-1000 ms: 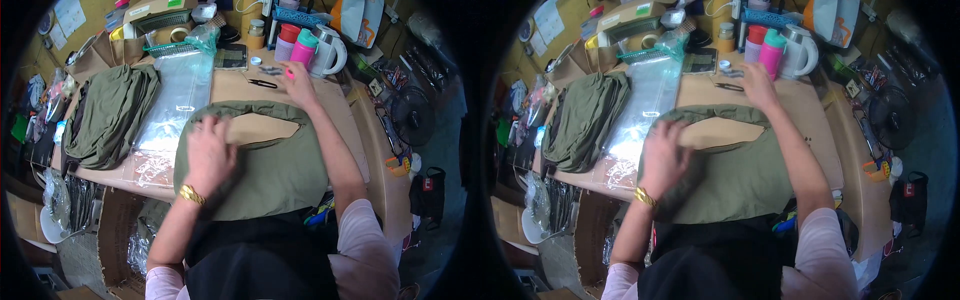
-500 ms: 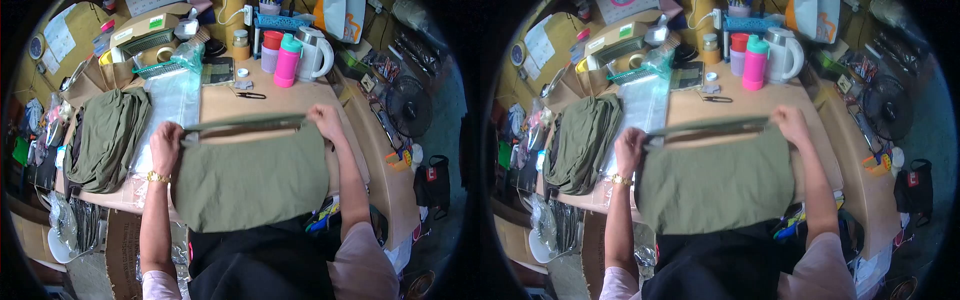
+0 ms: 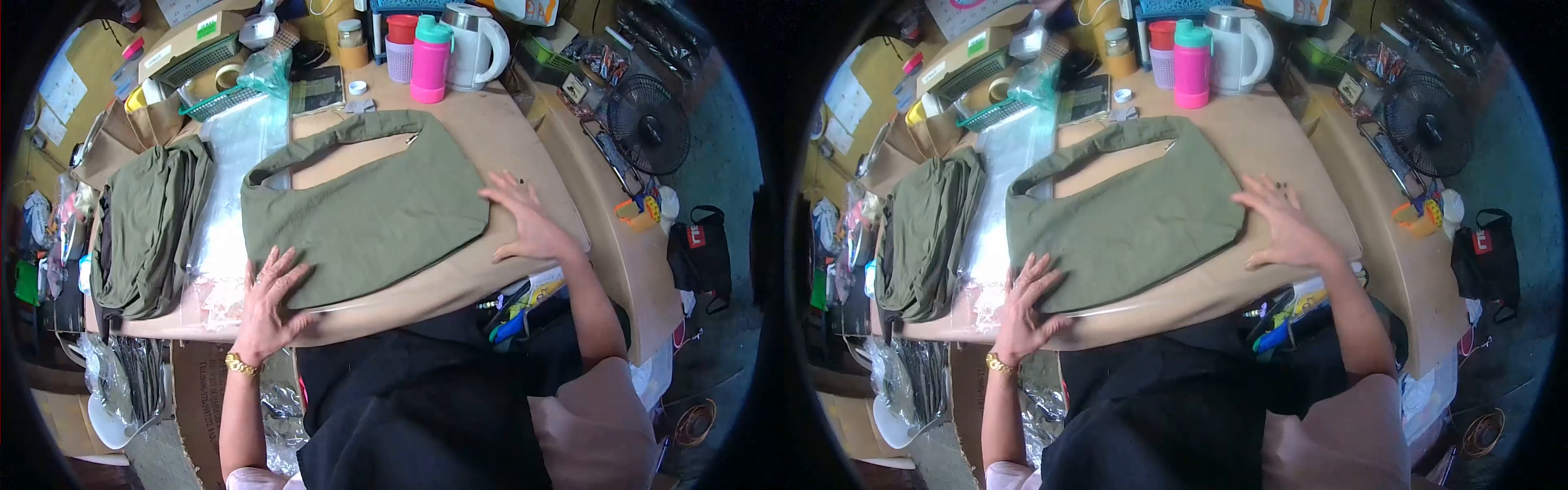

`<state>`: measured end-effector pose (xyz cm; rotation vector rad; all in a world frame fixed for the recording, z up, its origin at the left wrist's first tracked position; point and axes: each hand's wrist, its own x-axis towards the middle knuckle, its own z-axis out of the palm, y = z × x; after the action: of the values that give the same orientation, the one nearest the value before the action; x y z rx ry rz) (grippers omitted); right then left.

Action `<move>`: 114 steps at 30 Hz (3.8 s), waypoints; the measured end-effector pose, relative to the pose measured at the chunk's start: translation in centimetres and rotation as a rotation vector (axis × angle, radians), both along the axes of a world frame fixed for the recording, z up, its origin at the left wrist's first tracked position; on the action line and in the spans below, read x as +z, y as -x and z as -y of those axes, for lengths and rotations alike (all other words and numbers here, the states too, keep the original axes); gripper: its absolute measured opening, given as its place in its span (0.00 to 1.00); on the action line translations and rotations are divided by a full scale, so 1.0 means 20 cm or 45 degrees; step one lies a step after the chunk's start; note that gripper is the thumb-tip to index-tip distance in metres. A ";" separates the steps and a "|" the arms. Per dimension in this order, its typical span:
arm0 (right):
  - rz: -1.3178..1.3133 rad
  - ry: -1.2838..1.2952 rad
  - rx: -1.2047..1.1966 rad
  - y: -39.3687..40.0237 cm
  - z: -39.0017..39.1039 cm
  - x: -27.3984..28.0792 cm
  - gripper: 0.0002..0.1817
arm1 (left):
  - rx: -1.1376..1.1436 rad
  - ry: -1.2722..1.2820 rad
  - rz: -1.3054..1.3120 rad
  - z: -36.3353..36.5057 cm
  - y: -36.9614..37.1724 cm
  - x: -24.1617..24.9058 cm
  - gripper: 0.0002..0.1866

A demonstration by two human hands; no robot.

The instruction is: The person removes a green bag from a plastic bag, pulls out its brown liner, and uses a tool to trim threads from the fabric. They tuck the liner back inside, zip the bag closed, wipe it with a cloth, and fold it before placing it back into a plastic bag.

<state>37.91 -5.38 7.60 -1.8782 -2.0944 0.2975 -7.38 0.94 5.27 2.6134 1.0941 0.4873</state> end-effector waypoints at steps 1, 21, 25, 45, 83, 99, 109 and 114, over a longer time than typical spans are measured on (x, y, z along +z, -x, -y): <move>-0.027 -0.136 0.125 0.00 0.00 -0.08 0.29 | -0.036 -0.097 0.075 -0.04 0.04 -0.10 0.33; 0.404 -0.852 0.520 0.09 -0.17 -0.25 0.13 | 0.024 -0.586 -0.029 -0.05 0.02 -0.17 0.07; 0.247 -1.417 0.290 0.21 -0.40 0.34 0.05 | 0.219 -0.720 0.422 -0.20 -0.01 0.31 0.14; -0.500 -0.441 0.885 0.26 -0.08 1.27 0.24 | -0.319 0.326 0.783 -0.01 -0.34 0.52 0.22; -0.711 -0.239 -0.053 0.20 0.01 0.02 0.15 | 0.382 0.160 0.409 0.11 -0.04 0.29 0.18; -0.151 -0.376 -0.417 0.24 -0.59 0.01 0.22 | 0.915 -0.501 0.273 -0.46 -0.37 -0.02 0.32; -0.148 -0.382 -0.501 0.02 -0.75 -0.42 0.05 | 0.816 -0.527 0.599 -0.76 -0.19 -0.37 0.13; -0.422 -0.273 -0.451 -0.20 -0.95 -0.47 0.09 | 0.663 -0.574 0.467 -0.96 -0.19 -0.29 0.29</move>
<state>41.97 13.63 -1.88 -1.8772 -1.4876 0.2661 -3.59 20.17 -0.59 2.3913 1.6777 1.4058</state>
